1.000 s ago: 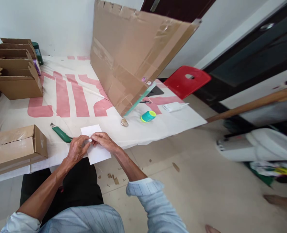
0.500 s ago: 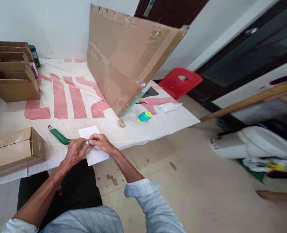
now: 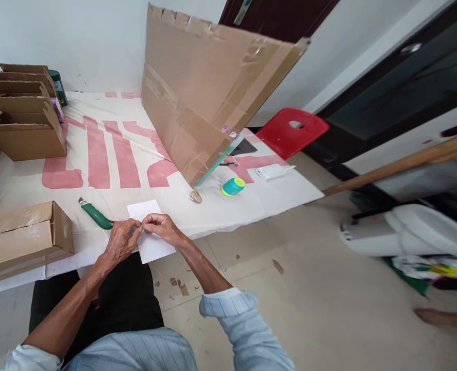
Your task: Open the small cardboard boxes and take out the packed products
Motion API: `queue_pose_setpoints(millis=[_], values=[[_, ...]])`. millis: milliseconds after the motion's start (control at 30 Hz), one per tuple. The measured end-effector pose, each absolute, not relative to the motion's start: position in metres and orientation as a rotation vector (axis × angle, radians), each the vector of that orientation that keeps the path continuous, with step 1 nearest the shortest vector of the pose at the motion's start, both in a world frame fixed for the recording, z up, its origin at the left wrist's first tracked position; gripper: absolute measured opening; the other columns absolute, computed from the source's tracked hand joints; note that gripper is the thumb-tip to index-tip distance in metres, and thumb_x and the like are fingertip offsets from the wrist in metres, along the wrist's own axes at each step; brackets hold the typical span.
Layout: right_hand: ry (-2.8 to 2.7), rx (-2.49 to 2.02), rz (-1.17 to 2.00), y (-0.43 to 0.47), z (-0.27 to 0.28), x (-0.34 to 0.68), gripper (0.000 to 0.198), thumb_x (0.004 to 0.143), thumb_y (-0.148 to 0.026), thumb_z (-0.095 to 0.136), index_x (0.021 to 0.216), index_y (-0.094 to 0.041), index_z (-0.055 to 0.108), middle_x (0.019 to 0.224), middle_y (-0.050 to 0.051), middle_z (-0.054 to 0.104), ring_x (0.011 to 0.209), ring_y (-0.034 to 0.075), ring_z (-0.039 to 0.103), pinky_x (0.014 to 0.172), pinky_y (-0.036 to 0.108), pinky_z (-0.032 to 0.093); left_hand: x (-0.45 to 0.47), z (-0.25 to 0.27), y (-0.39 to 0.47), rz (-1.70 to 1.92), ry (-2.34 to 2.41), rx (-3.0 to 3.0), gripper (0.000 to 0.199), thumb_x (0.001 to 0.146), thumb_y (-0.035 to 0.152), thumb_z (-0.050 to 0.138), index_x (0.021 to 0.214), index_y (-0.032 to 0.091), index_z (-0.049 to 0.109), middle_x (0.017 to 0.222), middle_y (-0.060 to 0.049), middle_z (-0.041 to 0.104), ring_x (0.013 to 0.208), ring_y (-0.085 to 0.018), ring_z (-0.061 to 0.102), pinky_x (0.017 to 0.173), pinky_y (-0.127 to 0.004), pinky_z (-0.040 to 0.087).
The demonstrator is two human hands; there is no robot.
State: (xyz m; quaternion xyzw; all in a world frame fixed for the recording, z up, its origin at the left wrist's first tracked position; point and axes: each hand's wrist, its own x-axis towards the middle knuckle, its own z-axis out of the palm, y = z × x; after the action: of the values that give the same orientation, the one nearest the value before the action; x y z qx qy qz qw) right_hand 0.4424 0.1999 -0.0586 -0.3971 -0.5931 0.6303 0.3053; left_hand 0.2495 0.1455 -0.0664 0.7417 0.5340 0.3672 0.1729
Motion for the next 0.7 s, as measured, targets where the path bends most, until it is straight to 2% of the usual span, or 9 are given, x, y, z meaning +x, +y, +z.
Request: queue_pose_setpoints(millis=[133,233,400,533,700], values=[[-1.607,-1.087,1.592,0.201,-0.06,0.445,0.035,0.08,-0.053,0.081,0.083,-0.019,0.074,0.077,0.002,0.069,0.072,0.016,0.059,0.074,0.032,0.049,0.248,-0.071,0.145,1.026,1.531,2.097,0.005,0.098,0.022,0.068,0.102,0.022,0.071,0.094,-0.006,0.081,0.087,-0.025,0.077,0.092,-0.04,0.057],[-1.613,-1.11,1.431,0.205,-0.057,0.44,0.031,0.084,-0.051,0.077,0.085,-0.021,0.073,0.077,0.002,0.069,0.074,0.018,0.061,0.077,0.035,0.051,0.245,-0.075,0.142,0.977,1.464,2.17,0.014,0.093,0.017,0.071,0.106,0.022,0.072,0.105,-0.009,0.081,0.1,-0.027,0.077,0.096,-0.042,0.057],[-1.883,-1.049,0.953,0.218,-0.06,0.414,0.019,0.095,-0.038,0.063,0.084,-0.024,0.07,0.089,0.006,0.07,0.086,0.022,0.063,0.084,0.037,0.052,0.241,-0.075,0.134,0.826,1.286,2.403,0.013,0.089,0.008,0.066,0.087,0.02,0.07,0.123,-0.014,0.076,0.126,-0.031,0.069,0.105,-0.048,0.053],[-2.113,-1.007,0.663,0.228,-0.073,0.397,0.02,0.098,-0.023,0.054,0.087,-0.023,0.07,0.09,0.007,0.068,0.086,0.022,0.064,0.084,0.036,0.052,0.241,-0.073,0.131,0.718,1.296,2.459,0.013,0.092,0.012,0.064,0.082,0.02,0.067,0.113,-0.013,0.075,0.116,-0.03,0.07,0.104,-0.048,0.051],[-2.289,-1.007,0.441,0.234,-0.083,0.396,0.028,0.105,-0.018,0.048,0.089,-0.022,0.071,0.091,0.008,0.067,0.089,0.022,0.064,0.084,0.034,0.051,0.241,-0.073,0.13,0.683,1.309,2.463,0.015,0.092,0.013,0.065,0.079,0.019,0.064,0.107,-0.012,0.074,0.109,-0.028,0.069,0.101,-0.046,0.049]])
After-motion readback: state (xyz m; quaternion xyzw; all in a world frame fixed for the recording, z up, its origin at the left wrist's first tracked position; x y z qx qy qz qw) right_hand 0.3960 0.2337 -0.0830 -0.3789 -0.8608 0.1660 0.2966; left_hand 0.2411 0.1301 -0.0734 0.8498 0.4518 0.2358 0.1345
